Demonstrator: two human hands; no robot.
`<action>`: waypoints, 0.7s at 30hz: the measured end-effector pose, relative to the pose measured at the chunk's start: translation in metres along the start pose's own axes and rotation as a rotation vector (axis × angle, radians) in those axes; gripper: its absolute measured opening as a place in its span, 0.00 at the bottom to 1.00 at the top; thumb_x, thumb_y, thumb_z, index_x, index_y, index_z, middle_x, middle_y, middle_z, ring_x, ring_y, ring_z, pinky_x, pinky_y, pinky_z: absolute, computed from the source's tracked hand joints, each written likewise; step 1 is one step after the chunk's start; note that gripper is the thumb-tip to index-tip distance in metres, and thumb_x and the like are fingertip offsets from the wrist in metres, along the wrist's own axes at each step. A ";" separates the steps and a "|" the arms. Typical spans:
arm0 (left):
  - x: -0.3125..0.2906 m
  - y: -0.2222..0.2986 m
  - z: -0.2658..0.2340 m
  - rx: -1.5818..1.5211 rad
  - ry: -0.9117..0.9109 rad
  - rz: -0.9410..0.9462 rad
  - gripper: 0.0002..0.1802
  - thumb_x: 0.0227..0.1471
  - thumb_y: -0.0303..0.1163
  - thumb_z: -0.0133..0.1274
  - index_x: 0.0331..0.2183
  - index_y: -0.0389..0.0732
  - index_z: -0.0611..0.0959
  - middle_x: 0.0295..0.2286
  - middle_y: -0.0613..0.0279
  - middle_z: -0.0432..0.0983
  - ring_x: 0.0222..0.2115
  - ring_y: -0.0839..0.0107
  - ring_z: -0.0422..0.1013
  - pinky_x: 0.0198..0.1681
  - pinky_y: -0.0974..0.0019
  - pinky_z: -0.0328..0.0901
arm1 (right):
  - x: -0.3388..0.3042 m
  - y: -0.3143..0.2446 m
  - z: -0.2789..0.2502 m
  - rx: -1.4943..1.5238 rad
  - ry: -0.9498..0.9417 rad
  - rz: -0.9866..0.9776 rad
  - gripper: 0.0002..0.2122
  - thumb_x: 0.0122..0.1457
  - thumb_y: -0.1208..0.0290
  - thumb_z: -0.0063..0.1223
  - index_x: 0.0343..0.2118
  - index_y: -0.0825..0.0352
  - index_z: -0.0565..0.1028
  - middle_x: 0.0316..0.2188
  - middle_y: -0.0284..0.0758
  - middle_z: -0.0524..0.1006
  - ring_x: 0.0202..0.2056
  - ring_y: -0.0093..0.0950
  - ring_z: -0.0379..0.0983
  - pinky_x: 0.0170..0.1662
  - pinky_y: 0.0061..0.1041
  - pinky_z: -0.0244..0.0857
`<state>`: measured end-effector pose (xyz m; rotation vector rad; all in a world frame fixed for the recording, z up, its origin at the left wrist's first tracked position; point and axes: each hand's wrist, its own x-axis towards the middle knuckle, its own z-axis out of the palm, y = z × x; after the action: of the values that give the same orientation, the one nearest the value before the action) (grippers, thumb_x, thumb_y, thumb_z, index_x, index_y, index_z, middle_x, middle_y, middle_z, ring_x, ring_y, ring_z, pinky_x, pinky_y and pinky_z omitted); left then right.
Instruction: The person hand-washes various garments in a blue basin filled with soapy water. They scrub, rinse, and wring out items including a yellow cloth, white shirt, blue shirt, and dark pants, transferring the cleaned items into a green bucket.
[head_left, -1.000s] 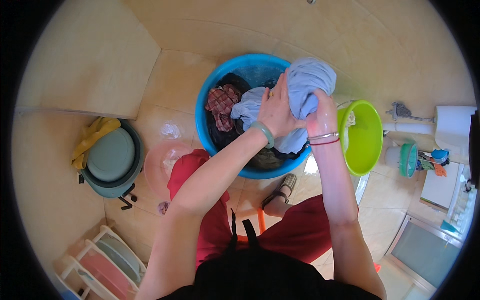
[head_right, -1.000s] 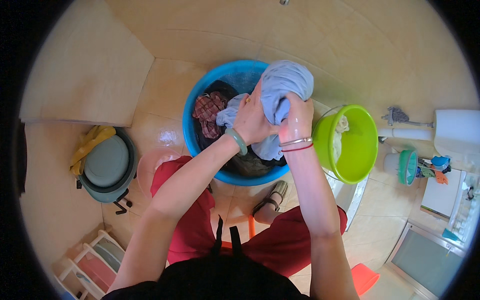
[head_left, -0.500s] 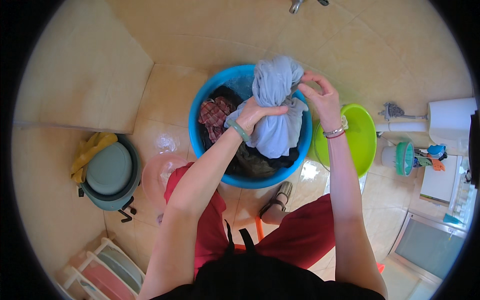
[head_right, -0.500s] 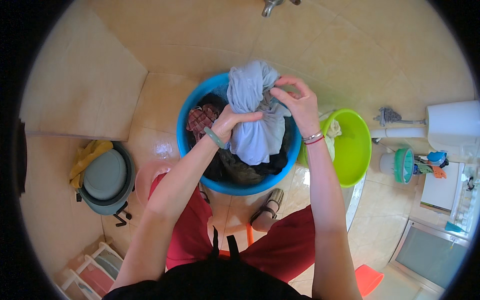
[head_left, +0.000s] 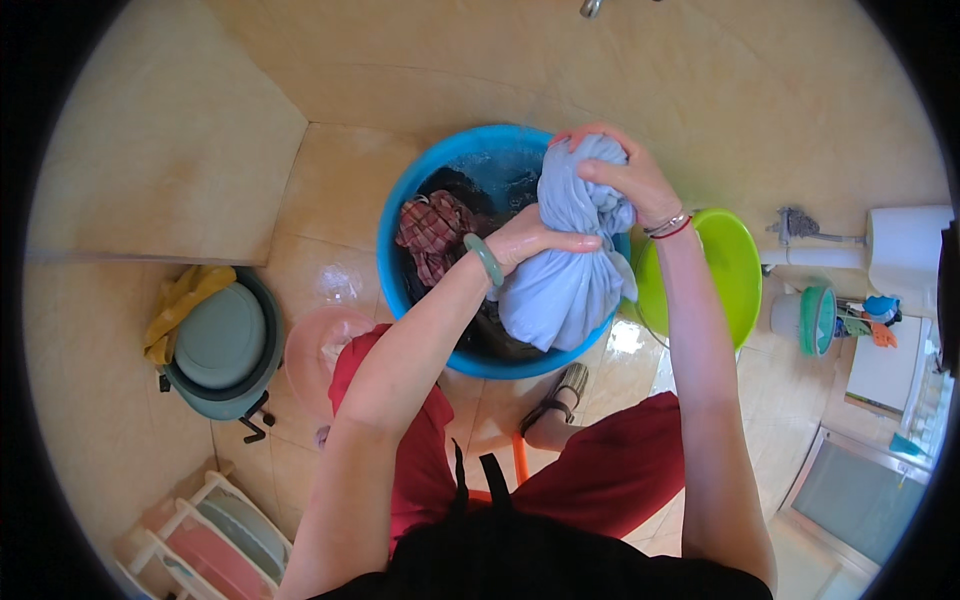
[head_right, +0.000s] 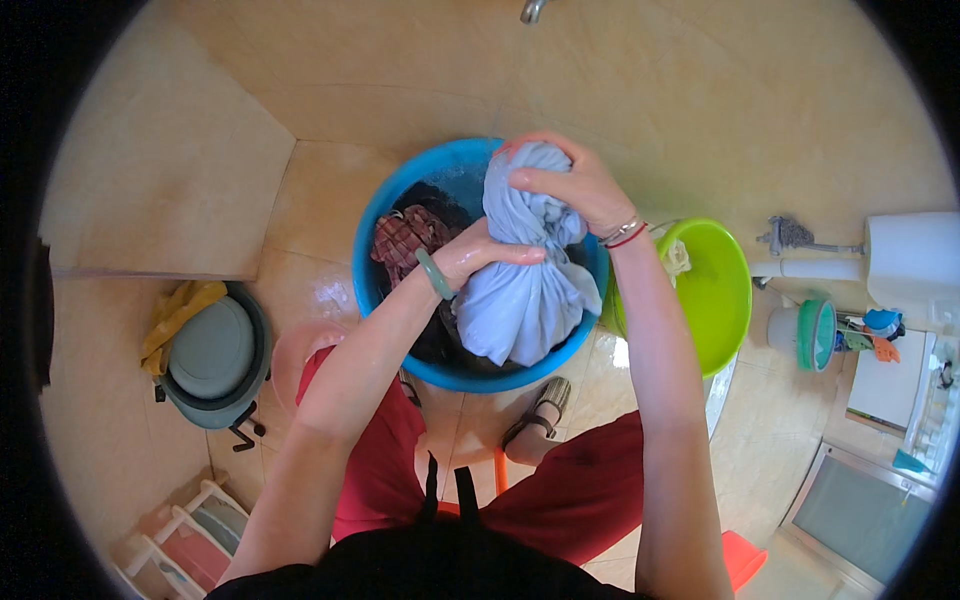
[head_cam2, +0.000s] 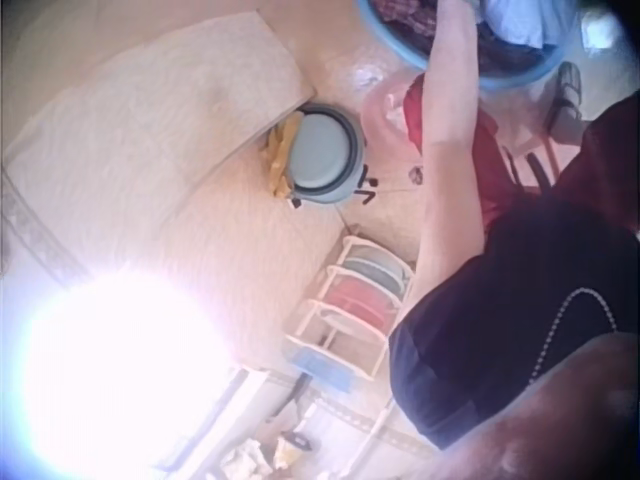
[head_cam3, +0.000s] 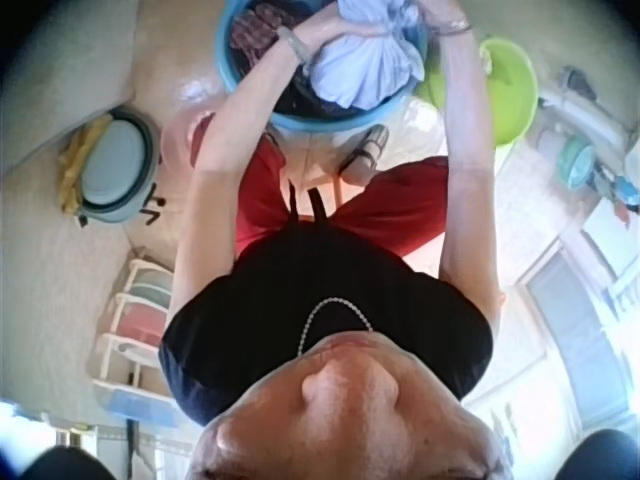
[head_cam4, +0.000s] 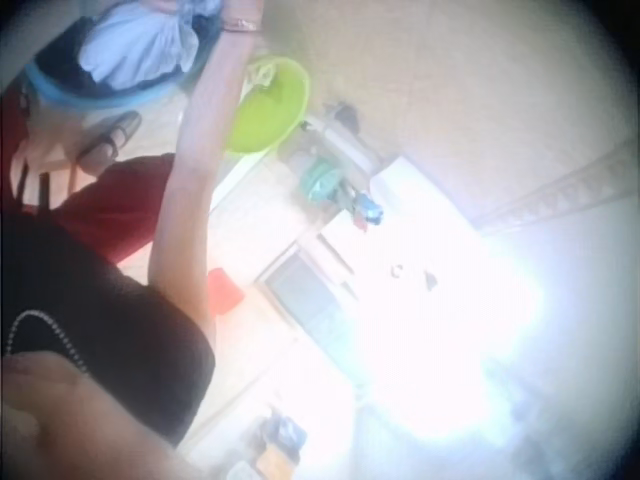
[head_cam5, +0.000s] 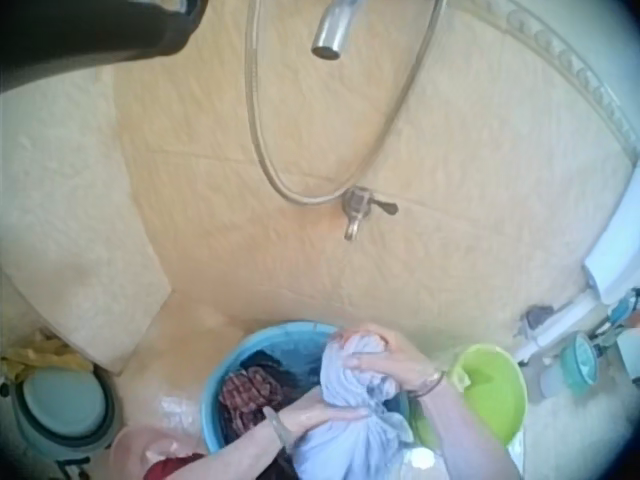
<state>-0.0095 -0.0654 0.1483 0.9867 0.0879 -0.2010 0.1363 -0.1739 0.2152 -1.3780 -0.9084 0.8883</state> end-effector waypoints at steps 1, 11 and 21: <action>0.004 -0.002 0.000 0.085 0.036 0.039 0.42 0.41 0.36 0.68 0.55 0.34 0.68 0.50 0.58 0.70 0.52 0.66 0.66 0.58 0.63 0.58 | -0.001 -0.003 0.006 -0.043 0.050 0.017 0.17 0.51 0.67 0.64 0.42 0.67 0.76 0.42 0.35 0.78 0.44 0.25 0.72 0.50 0.28 0.66; 0.015 -0.016 0.012 0.477 0.378 0.065 0.35 0.40 0.42 0.67 0.48 0.34 0.75 0.44 0.54 0.77 0.48 0.62 0.71 0.53 0.62 0.62 | 0.009 0.021 0.045 -0.417 0.452 -0.072 0.13 0.51 0.63 0.62 0.34 0.69 0.78 0.31 0.39 0.80 0.34 0.28 0.77 0.40 0.26 0.69; 0.020 -0.040 0.006 0.792 0.621 -0.076 0.25 0.46 0.44 0.56 0.41 0.35 0.80 0.40 0.41 0.77 0.45 0.45 0.71 0.46 0.54 0.65 | 0.018 0.046 0.059 -0.865 0.587 -0.008 0.17 0.56 0.57 0.52 0.31 0.70 0.77 0.27 0.54 0.75 0.32 0.54 0.71 0.35 0.42 0.67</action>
<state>0.0019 -0.0944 0.1160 1.8130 0.6524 0.0203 0.0900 -0.1338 0.1694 -2.2059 -0.8491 0.0028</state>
